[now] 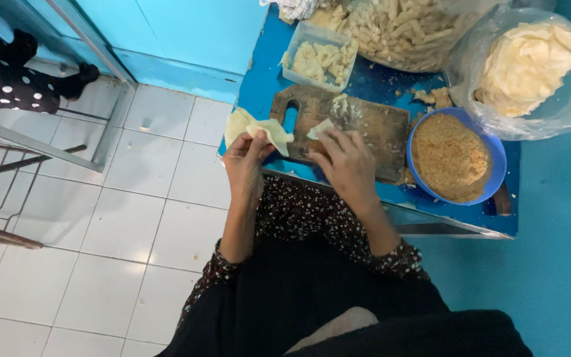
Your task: The person sits at a small blue table and folds thin pastry wrappers around a crumbly filling, pressing the edges closed on a wooden board. Finished folded pieces are added to a large pile of similar items beside the table, and the person occasionally reaches into a plastic bag of wrappers for more.
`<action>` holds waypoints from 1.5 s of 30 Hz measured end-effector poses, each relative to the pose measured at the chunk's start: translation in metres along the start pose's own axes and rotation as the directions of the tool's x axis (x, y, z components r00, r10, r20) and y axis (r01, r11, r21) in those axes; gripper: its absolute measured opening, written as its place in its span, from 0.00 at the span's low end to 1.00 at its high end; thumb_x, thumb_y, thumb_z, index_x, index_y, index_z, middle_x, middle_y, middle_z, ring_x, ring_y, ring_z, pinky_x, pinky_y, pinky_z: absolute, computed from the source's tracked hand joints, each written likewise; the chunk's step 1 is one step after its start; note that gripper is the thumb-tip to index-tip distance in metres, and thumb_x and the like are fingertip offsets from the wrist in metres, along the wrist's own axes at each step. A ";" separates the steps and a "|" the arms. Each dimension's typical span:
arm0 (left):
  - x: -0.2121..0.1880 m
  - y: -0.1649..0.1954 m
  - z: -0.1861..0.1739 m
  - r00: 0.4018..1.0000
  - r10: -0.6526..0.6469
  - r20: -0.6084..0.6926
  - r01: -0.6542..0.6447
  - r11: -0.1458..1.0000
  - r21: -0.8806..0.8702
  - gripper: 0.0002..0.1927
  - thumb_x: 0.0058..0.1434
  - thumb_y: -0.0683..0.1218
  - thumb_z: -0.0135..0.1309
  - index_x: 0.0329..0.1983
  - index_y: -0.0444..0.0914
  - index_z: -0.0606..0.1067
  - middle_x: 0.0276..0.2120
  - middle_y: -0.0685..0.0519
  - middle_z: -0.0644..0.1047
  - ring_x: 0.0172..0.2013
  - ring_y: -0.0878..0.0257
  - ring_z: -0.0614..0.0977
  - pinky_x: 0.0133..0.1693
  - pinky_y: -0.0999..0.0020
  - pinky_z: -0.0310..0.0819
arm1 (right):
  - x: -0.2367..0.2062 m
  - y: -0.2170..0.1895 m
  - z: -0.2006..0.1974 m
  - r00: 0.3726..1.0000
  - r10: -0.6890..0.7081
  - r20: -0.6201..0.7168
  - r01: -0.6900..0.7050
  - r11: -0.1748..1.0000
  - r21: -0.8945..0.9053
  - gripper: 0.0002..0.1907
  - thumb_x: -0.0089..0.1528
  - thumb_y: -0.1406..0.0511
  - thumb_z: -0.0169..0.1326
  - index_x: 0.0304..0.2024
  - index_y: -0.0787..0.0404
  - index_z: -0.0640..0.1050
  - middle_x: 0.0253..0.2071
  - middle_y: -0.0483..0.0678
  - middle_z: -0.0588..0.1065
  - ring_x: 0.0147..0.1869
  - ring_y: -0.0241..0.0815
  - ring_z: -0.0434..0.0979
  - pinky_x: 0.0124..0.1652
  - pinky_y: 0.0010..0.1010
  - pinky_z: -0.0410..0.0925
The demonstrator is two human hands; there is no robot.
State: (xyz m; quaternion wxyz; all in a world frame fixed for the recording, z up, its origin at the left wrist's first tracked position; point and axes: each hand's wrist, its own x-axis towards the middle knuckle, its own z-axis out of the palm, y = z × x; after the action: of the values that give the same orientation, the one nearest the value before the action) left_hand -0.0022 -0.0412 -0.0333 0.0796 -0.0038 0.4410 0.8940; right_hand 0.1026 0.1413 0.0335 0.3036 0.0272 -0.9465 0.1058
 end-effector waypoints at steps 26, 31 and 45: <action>0.002 0.009 0.000 0.984 0.173 0.033 -0.173 0.912 0.372 0.08 0.67 0.41 0.63 0.40 0.30 0.79 0.34 0.49 0.82 0.33 0.68 0.80 0.35 0.74 0.71 | -0.013 0.061 0.009 0.774 0.623 0.113 -0.328 0.241 0.913 0.06 0.64 0.74 0.61 0.44 0.65 0.83 0.39 0.48 0.82 0.41 0.35 0.81 0.43 0.25 0.74; 0.008 0.027 0.004 0.815 0.524 0.246 -0.483 0.381 0.788 0.16 0.61 0.38 0.62 0.50 0.29 0.75 0.43 0.45 0.78 0.36 0.56 0.81 0.37 0.64 0.77 | -0.003 0.019 -0.003 0.987 0.016 -0.162 0.004 0.993 0.120 0.06 0.64 0.71 0.61 0.44 0.59 0.83 0.43 0.49 0.81 0.48 0.48 0.80 0.45 0.35 0.73; -0.015 0.023 0.033 0.595 0.564 0.573 -0.657 -0.069 0.750 0.15 0.60 0.39 0.60 0.51 0.36 0.78 0.63 0.41 0.69 0.54 0.41 0.73 0.53 0.48 0.68 | -0.009 0.002 0.003 0.999 0.038 0.023 -0.044 0.952 0.302 0.17 0.65 0.69 0.60 0.57 0.62 0.80 0.48 0.48 0.78 0.47 0.45 0.79 0.43 0.38 0.73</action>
State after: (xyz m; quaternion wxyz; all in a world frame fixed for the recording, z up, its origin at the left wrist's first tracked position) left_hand 0.0110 -0.0309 0.0056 -0.3263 0.2773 0.8151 0.3901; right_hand 0.1078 0.1425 0.0251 0.2856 0.0546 -0.9220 0.2556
